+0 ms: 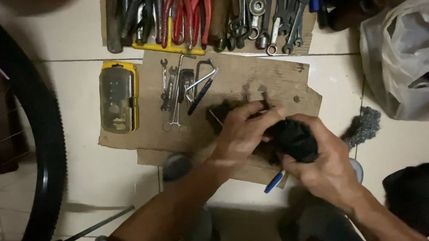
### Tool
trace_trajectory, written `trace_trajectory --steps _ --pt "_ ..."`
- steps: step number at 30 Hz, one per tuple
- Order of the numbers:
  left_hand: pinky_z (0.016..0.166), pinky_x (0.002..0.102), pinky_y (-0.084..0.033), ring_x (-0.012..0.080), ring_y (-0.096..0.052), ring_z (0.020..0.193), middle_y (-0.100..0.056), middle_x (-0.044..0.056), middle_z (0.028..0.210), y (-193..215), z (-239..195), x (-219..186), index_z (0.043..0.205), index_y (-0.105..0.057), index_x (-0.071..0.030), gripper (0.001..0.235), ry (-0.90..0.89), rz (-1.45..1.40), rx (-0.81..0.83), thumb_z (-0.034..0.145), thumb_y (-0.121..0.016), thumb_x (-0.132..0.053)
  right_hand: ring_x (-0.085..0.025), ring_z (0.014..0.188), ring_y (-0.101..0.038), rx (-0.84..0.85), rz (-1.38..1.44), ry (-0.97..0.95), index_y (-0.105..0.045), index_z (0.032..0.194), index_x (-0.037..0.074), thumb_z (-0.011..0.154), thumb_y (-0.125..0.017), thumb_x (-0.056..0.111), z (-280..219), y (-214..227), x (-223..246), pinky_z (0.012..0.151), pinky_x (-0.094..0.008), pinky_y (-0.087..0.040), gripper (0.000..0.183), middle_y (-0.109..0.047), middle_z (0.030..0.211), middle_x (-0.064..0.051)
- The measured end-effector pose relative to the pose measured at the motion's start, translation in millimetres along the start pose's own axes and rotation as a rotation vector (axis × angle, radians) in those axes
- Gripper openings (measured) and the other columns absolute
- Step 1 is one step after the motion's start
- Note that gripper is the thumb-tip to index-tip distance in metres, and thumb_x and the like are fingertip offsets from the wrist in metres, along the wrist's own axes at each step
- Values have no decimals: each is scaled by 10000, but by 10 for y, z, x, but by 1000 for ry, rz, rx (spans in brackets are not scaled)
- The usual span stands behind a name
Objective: The person sits on the floor and wipes various metal tools, including wrenches, pliers, and screwdrivers, with a black cloth. The person picks up each tool from a cardboard sheet, cleans it, and places it back down.
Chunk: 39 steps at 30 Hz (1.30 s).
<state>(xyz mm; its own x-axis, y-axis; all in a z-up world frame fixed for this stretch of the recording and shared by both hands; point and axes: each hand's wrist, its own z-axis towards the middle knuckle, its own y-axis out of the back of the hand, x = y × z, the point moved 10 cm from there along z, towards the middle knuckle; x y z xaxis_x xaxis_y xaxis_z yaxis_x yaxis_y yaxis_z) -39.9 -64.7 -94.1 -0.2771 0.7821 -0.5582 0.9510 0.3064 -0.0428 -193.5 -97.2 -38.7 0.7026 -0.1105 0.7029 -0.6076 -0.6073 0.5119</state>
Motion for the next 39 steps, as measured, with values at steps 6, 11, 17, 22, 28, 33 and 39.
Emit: trace_trajectory --steps 6,11,17,22,28,33,39 --pt "683 270 -504 126 -603 712 -698 11 837 -148 -17 -59 927 -724 -103 237 -108 6 285 867 -724 -333 -136 810 -585 -5 457 -137 -652 1096 87 658 -855 -8 38 58 -221 738 -261 -495 492 -652 897 -29" --pt "782 296 -442 147 -614 845 -676 -20 850 44 -100 -49 865 -693 -152 232 -101 101 79 833 -746 -375 -174 910 -642 -7 314 -370 -684 1180 60 690 -823 -7 20 160 -126 845 -287 -520 514 -729 1002 -77" --pt "397 227 -439 112 -603 493 -661 71 718 -138 -52 23 1195 -712 -86 313 -81 -75 166 940 -661 -262 -210 1004 -652 -204 185 -92 -564 1309 53 783 -766 215 -45 427 350 849 -316 -556 586 -679 1148 -101" --pt "519 270 -442 115 -554 587 -603 33 696 -409 -155 199 1068 -645 -88 166 -202 -39 336 973 -540 -175 -237 1106 -595 -176 105 173 -508 1377 51 855 -715 201 53 361 412 936 -323 -493 581 -608 1249 -116" --pt "626 305 -424 147 -593 736 -667 23 817 -394 -234 -66 922 -672 -109 169 -298 148 256 871 -615 -259 -150 873 -613 -374 415 -85 -598 1197 87 907 -742 147 116 518 107 774 -272 -537 329 -661 1036 -53" --pt "577 342 -387 133 -496 657 -587 -10 683 -339 -202 -110 734 -558 -143 181 -400 338 132 837 -607 -284 -173 920 -596 -364 35 133 -650 1243 35 847 -828 175 86 494 255 811 -282 -503 456 -671 1053 -92" --pt "817 352 -498 228 -717 984 -764 69 1055 -403 -347 -248 1073 -715 -115 355 -351 273 290 859 -625 -384 -97 808 -585 -477 550 -184 -615 1109 176 914 -764 195 169 697 -276 703 -242 -530 246 -612 975 41"
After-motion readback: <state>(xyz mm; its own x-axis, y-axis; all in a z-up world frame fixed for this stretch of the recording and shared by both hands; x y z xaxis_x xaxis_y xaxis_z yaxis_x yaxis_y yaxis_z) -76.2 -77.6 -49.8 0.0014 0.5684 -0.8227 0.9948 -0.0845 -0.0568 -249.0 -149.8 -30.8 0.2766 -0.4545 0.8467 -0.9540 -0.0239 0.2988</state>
